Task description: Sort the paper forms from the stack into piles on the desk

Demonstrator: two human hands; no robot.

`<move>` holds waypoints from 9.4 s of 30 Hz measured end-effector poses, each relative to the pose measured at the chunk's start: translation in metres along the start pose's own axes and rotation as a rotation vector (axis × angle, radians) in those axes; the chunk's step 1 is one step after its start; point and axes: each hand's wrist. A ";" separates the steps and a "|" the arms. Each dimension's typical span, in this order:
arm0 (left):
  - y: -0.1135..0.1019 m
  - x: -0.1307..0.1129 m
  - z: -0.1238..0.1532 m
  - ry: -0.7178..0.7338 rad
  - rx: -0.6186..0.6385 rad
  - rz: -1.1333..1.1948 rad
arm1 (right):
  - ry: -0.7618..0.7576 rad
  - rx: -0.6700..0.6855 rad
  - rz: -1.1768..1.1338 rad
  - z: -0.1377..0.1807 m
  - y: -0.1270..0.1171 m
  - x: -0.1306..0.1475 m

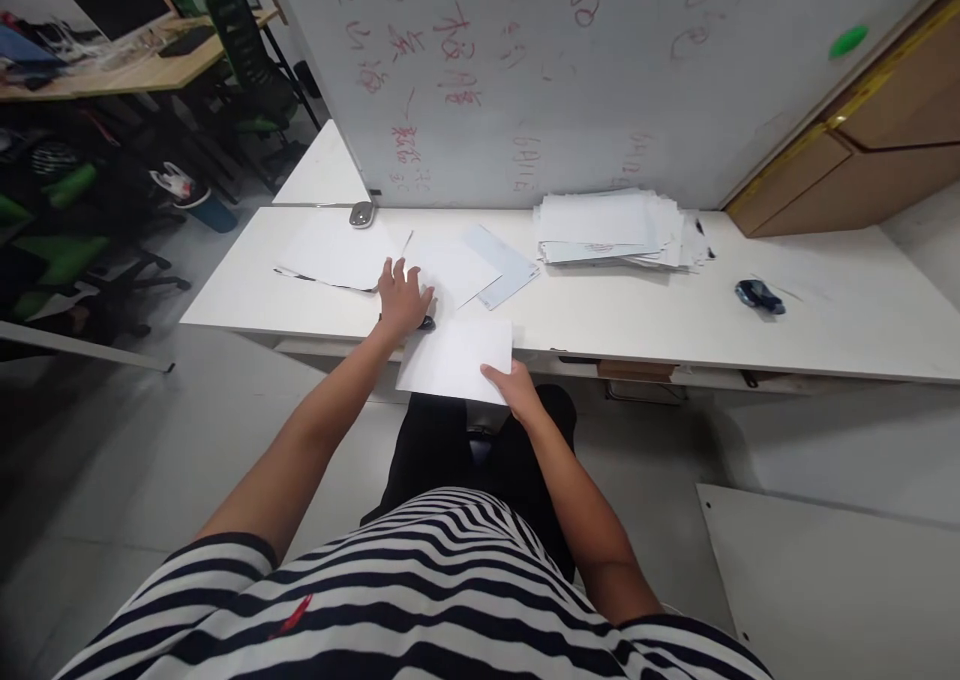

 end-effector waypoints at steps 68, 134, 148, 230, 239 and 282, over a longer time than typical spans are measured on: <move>0.012 0.049 0.051 0.030 -0.301 -0.177 | -1.109 -0.162 1.245 -0.093 0.088 0.046; 0.011 0.048 0.051 0.001 -0.284 -0.152 | -1.013 0.030 1.644 -0.093 0.045 0.084; 0.010 0.047 0.052 -0.010 -0.274 -0.130 | -1.101 0.118 1.688 -0.095 0.032 0.083; -0.005 -0.033 0.058 -0.695 -0.186 0.972 | -0.358 -0.077 -0.184 -0.009 -0.048 0.033; -0.010 -0.027 0.069 -0.810 -0.166 1.103 | -0.459 -0.279 0.021 0.001 -0.053 0.039; -0.042 -0.023 0.055 -0.647 -0.278 1.256 | -0.651 -0.012 -0.125 -0.013 -0.008 0.111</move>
Point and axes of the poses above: each hand's wrist, its own z-axis away from the middle knuckle, its own y-axis out of the palm, x = y × z, and after that the axes turned 12 degrees about -x, right-handed
